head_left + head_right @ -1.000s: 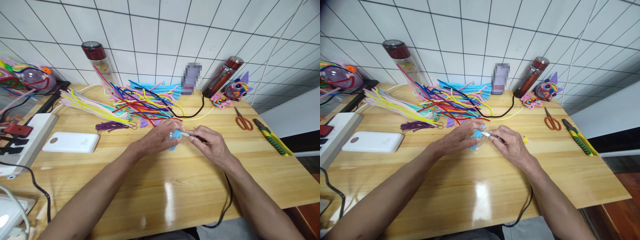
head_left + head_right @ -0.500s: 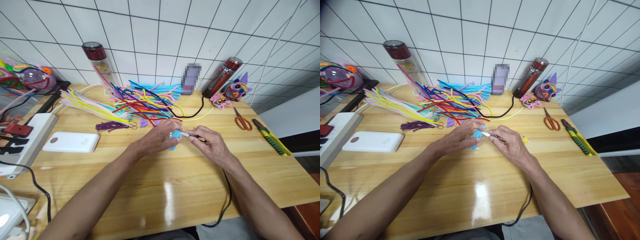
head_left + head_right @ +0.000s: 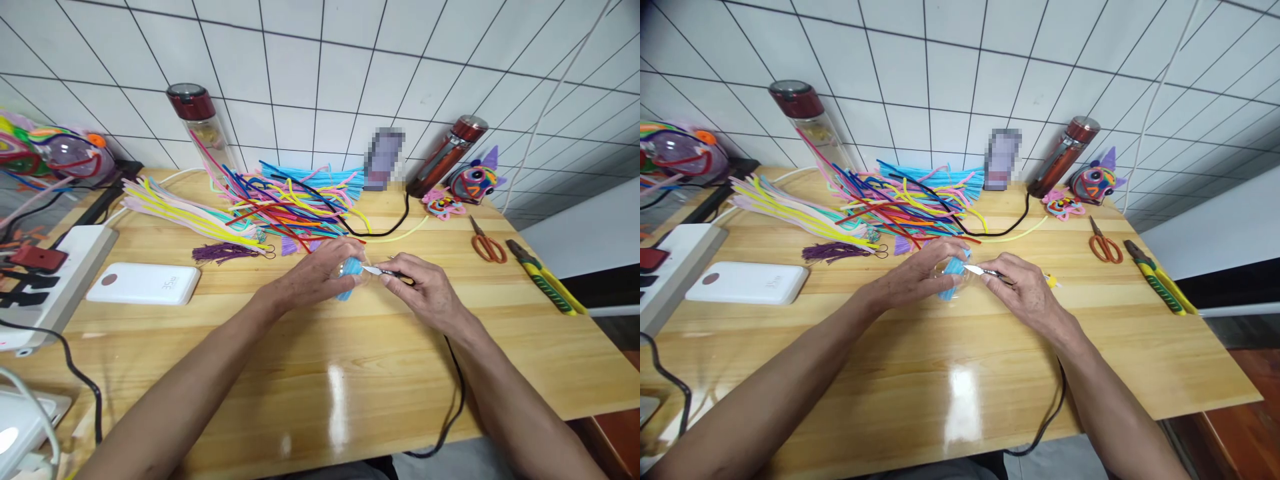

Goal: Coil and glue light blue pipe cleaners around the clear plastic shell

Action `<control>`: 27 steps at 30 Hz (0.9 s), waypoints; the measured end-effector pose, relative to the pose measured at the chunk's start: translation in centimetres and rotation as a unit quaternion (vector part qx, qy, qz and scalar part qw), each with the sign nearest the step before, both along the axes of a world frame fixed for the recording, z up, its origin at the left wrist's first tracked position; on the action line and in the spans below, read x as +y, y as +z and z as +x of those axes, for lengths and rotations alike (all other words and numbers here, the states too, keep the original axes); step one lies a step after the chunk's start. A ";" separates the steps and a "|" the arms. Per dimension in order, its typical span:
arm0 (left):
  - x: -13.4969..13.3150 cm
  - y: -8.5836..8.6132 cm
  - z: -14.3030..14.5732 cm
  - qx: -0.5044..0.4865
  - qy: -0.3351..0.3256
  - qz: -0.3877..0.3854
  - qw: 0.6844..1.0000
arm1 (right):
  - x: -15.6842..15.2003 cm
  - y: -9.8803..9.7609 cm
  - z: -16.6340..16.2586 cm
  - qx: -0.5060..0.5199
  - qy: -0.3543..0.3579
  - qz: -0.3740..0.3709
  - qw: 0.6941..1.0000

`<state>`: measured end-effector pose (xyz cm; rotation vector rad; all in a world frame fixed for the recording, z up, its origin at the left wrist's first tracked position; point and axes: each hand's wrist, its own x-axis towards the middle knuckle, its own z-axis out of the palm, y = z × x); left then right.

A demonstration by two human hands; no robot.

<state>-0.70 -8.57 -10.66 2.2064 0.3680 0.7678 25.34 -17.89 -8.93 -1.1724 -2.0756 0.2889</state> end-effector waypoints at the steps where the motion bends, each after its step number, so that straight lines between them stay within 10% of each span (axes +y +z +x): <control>1: 0.0 0.0 0.0 -0.002 0.001 0.001 1.000 | 0.0 0.0 0.1 0.005 0.000 0.000 1.000; 20: -0.1 0.2 0.0 0.004 0.001 0.001 1.000 | -0.2 0.7 -0.4 -0.008 -0.008 -0.025 1.000; 27: 0.3 -0.2 -0.3 0.003 0.005 -0.016 1.000 | 0.1 2.1 6.5 0.015 -0.142 -0.045 0.989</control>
